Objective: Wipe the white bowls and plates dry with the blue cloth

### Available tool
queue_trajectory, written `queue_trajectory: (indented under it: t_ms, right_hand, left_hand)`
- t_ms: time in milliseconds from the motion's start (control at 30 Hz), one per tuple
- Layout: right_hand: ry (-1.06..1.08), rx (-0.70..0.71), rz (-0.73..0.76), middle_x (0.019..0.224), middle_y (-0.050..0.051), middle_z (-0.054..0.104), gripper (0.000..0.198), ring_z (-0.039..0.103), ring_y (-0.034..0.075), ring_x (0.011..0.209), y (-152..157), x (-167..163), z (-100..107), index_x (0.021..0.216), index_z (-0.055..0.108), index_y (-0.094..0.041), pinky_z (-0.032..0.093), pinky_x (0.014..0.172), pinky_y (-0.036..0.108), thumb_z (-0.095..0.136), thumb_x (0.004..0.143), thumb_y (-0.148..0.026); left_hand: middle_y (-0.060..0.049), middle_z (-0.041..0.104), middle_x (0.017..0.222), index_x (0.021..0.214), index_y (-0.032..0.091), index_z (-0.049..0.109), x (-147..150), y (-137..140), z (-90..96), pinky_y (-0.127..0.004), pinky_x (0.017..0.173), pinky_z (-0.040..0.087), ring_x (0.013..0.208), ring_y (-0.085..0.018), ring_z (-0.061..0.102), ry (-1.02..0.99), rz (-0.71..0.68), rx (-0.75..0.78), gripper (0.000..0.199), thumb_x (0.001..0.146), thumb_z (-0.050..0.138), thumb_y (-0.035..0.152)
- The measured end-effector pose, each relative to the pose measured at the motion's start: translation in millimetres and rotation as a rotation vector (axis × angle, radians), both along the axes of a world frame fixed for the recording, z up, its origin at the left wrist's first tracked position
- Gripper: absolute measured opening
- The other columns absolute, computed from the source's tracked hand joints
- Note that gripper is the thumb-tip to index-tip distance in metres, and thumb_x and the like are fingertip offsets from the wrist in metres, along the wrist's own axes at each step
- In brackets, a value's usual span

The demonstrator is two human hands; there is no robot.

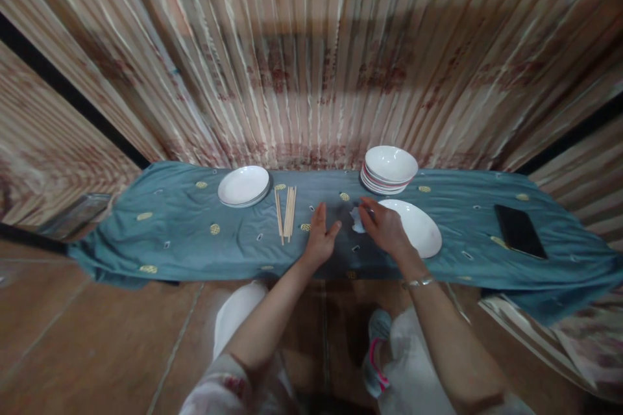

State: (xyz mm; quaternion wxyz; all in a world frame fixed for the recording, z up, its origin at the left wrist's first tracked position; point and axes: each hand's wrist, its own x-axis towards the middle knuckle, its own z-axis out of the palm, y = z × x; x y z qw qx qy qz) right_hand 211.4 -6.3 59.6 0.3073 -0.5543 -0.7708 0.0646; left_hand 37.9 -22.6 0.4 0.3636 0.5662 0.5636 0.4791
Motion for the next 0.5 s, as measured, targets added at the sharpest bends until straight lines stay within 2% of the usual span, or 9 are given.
queue_trajectory:
  t_ms: [267,500]
  right_hand:
    - [-0.001,-0.127,0.133,0.11,0.012,0.075,0.036,0.072,0.024,0.1,6,-59,-18,0.125,0.063,-0.014,0.053,0.091,0.034,0.047,0.095,-0.027]
    - [0.121,-0.25,0.248,0.11,0.011,0.075,0.034,0.072,0.023,0.097,13,-108,-31,0.123,0.066,-0.017,0.052,0.087,0.031,0.051,0.094,-0.025]
  left_hand:
    - [-0.013,0.037,0.158,0.139,0.019,0.051,-53,-2,13.0,-0.041,0.123,0.016,0.149,-0.027,0.026,-0.169,0.144,-0.012,0.062,0.081,0.068,0.029]
    - [-0.012,0.039,0.157,0.141,0.019,0.048,-100,5,7.1,-0.04,0.122,0.02,0.148,-0.025,0.029,-0.169,0.298,0.004,0.062,0.082,0.064,0.029]
